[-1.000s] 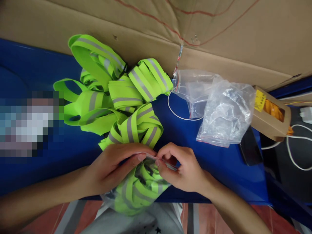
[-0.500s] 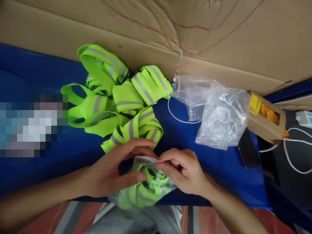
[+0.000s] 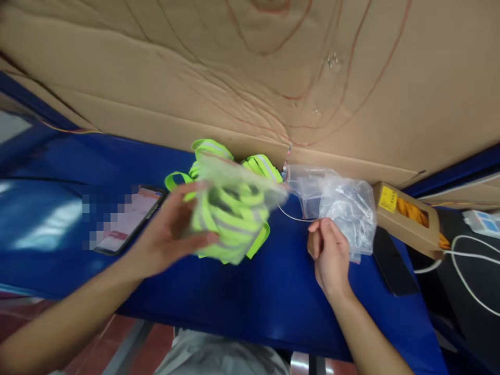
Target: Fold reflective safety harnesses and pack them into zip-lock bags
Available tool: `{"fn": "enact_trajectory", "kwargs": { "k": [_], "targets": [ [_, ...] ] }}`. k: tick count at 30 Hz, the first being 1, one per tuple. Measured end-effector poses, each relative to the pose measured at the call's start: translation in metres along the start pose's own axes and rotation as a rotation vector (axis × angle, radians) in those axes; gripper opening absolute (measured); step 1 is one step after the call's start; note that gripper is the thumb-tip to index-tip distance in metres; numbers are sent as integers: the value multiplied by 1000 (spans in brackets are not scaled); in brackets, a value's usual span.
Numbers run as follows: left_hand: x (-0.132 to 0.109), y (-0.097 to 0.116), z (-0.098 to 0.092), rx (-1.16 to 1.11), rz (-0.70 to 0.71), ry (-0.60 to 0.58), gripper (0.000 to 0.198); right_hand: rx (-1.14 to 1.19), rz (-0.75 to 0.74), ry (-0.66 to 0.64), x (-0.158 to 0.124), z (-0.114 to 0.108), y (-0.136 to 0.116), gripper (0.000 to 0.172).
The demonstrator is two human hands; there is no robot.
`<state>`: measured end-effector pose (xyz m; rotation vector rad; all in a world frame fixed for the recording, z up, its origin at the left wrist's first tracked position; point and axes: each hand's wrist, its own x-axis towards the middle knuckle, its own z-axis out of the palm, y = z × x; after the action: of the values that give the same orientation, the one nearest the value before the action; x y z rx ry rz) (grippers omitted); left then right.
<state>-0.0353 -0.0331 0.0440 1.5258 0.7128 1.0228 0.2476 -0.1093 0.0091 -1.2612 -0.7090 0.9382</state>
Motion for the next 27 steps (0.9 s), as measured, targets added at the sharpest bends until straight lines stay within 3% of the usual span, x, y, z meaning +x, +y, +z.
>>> {"fn": "enact_trajectory", "kwargs": {
  "k": [3, 7, 10, 12, 15, 18, 21, 24, 27],
  "targets": [
    [22, 11, -52, 95, 231, 444, 61, -36, 7, -50, -6, -1, 6, 39],
    [42, 3, -139, 216, 150, 706, 70, -155, 0, -135, -13, -3, 17, 40],
    [45, -18, -193, 321, 44, 814, 73, -257, -36, -187, -14, 0, 18, 44],
    [46, -34, -217, 345, -23, 877, 81, -321, -64, -215, -14, 3, 15, 48],
    [49, -57, -235, 409, -103, 758, 75, -380, -91, -246, -14, 8, 12, 53],
    [55, -64, -236, 587, -41, 674, 72, -418, -108, -277, -14, 9, 14, 54],
    [58, -50, -218, 690, 26, 654, 71, -452, -117, -302, -14, 8, 18, 52],
    [48, -24, -173, 780, 83, 525, 70, -484, -123, -328, -15, 6, 21, 50],
    [25, -1, -105, 870, 75, 202, 53, -529, -151, -354, -16, 5, 23, 49]
  ]
}}
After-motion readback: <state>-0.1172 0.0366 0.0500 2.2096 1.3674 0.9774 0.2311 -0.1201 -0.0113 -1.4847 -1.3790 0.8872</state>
